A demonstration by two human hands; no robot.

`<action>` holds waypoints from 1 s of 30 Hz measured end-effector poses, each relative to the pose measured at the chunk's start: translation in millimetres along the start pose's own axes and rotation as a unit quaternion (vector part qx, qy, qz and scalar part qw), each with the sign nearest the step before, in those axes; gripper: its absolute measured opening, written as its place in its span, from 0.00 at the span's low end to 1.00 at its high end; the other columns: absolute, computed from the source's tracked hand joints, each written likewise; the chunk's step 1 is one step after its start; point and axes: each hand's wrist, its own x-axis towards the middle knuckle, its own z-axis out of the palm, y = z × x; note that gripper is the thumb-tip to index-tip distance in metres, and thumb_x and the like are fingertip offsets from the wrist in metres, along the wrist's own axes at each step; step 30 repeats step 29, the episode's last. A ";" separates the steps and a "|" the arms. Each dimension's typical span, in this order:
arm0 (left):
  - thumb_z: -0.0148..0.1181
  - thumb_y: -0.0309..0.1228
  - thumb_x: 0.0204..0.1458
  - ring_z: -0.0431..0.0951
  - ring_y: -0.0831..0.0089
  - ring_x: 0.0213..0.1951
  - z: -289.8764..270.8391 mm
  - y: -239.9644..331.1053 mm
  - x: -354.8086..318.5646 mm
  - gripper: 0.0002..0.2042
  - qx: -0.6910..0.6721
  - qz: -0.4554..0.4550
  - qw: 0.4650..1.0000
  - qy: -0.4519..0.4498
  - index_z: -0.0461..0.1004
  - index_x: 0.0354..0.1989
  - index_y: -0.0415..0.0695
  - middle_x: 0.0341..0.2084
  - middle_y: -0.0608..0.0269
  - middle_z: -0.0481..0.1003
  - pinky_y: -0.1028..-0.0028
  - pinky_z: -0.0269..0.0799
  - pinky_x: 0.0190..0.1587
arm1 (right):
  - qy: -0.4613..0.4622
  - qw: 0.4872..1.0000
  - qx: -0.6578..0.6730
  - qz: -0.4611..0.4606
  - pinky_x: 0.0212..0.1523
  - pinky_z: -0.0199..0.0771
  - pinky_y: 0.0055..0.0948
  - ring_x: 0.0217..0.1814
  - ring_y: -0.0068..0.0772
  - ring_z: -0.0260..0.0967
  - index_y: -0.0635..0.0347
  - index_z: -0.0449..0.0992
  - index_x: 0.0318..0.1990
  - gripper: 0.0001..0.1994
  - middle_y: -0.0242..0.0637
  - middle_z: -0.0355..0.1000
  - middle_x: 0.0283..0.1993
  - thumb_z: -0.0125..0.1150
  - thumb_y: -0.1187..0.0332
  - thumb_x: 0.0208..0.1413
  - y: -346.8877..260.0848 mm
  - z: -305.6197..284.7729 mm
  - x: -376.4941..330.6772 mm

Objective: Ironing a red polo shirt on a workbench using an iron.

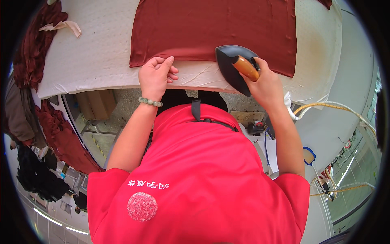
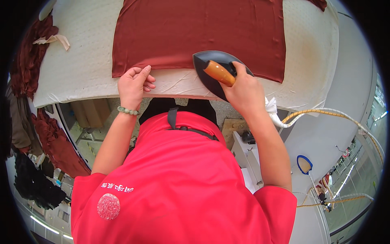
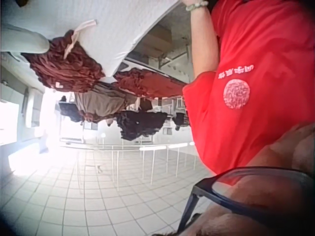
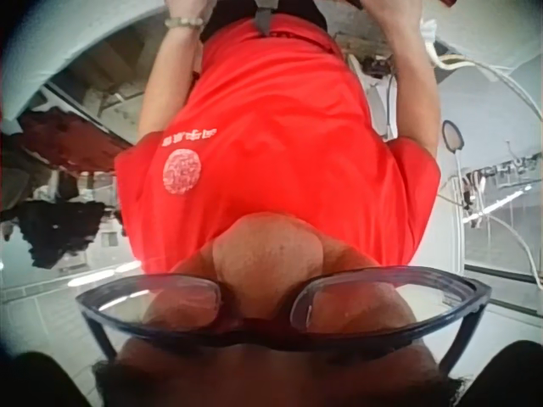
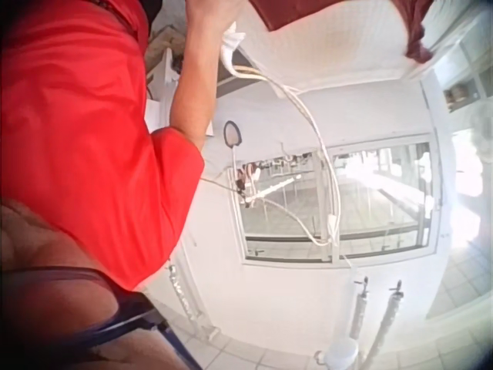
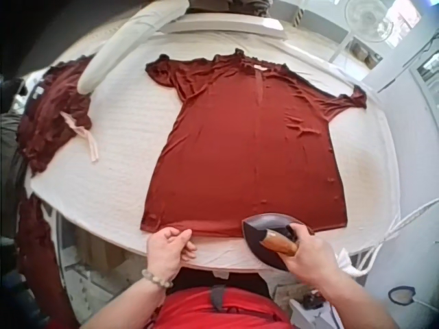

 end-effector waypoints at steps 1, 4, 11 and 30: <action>0.65 0.34 0.60 0.79 0.78 0.20 0.0 -0.2 0.0 0.11 0.009 0.008 1.000 0.002 0.75 0.34 0.39 0.23 0.60 0.80 0.81 0.69 0.22 | 0.000 1.000 0.000 0.001 0.41 0.78 0.45 0.41 0.57 0.79 0.60 0.71 0.57 0.27 0.52 0.80 0.36 0.72 0.56 0.54 -4.7 0.1 -0.1; 0.65 0.34 0.61 0.78 0.78 0.20 0.0 -1.2 0.3 0.11 0.026 0.022 0.999 0.007 0.75 0.33 0.39 0.22 0.61 0.80 0.82 0.69 0.22 | -0.034 0.999 -0.015 -0.036 0.40 0.78 0.48 0.41 0.58 0.78 0.60 0.70 0.57 0.26 0.53 0.80 0.36 0.71 0.59 0.54 -16.7 1.5 -0.5; 0.65 0.34 0.61 0.78 0.79 0.20 0.2 -5.4 2.2 0.11 0.061 0.040 0.997 0.015 0.75 0.33 0.38 0.22 0.62 0.80 0.81 0.69 0.22 | -0.057 0.994 -0.037 -0.088 0.39 0.77 0.51 0.37 0.59 0.78 0.61 0.69 0.56 0.26 0.52 0.79 0.32 0.69 0.62 0.52 -23.8 8.2 1.6; 0.64 0.36 0.61 0.77 0.81 0.16 -7.4 -24.6 13.9 0.11 0.343 0.262 0.898 0.084 0.75 0.32 0.40 0.16 0.66 0.79 0.78 0.71 0.21 | -0.119 0.983 -0.079 -0.116 0.40 0.78 0.51 0.36 0.58 0.78 0.63 0.68 0.54 0.24 0.54 0.78 0.30 0.67 0.66 0.51 -47.6 5.2 10.4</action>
